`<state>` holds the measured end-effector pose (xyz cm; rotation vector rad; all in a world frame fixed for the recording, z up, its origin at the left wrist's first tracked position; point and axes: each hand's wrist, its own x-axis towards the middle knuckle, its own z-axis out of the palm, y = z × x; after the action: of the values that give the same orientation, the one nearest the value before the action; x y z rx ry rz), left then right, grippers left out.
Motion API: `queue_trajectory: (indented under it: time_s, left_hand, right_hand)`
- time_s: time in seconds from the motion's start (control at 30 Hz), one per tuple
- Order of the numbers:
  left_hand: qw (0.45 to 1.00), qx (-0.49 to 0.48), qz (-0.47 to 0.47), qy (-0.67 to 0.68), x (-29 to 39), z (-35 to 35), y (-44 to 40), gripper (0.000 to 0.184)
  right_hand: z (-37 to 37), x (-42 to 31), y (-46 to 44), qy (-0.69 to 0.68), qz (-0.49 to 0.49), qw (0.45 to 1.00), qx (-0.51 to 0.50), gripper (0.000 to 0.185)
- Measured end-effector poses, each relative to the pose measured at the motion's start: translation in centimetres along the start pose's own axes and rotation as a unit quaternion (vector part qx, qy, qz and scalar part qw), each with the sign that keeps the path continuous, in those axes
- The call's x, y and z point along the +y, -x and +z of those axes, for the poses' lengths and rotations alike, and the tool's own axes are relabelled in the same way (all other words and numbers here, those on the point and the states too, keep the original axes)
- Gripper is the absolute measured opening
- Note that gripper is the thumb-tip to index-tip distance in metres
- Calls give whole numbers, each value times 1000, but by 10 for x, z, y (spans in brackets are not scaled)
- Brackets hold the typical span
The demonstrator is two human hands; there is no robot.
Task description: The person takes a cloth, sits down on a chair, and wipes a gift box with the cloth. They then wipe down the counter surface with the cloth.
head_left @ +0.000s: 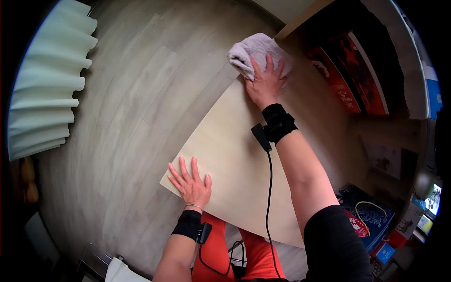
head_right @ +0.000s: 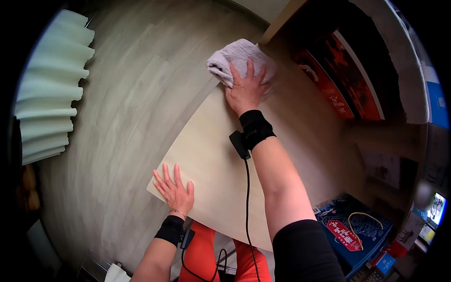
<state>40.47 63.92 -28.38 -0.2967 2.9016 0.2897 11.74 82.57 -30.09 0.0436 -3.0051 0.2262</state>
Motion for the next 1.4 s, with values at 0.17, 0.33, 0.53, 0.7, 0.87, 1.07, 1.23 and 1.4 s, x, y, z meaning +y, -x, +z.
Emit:
queue_trajectory:
  time_s: [0.17, 0.33, 0.53, 0.7, 0.87, 1.07, 1.23, 1.4]
  left_hand:
    - [994, 51, -29, 98, -7, -1, 4, 71]
    - [913, 253, -129, 294, -40, -25, 25, 64]
    - [957, 181, -127, 190, -37, -21, 21, 58]
    - [972, 86, -214, 39, 11, 15, 3, 62]
    - [972, 108, -208, 2, 16, 23, 0, 63]
    - [972, 72, -224, -14, 21, 19, 0, 67]
    - [974, 90, -207, -23, 17, 27, 2, 64]
    - [972, 106, -209, -31, 16, 30, 3, 62]
  right_hand:
    - [-14, -89, 83, -144, -211, 963, -91, 35]
    - [-42, -103, 210, -262, -349, 881, -182, 49]
    - [-53, -21, 244, -202, -366, 882, -218, 56]
    - [-60, 122, 140, -10, -54, 997, -59, 63]
    - [-29, 197, 93, 104, 228, 968, 21, 62]
    - [-19, 44, 49, -89, -89, 992, -4, 61]
    - [-31, 54, 77, -131, -182, 972, -75, 59]
    - [-52, 200, 146, 71, 159, 985, 9, 62]
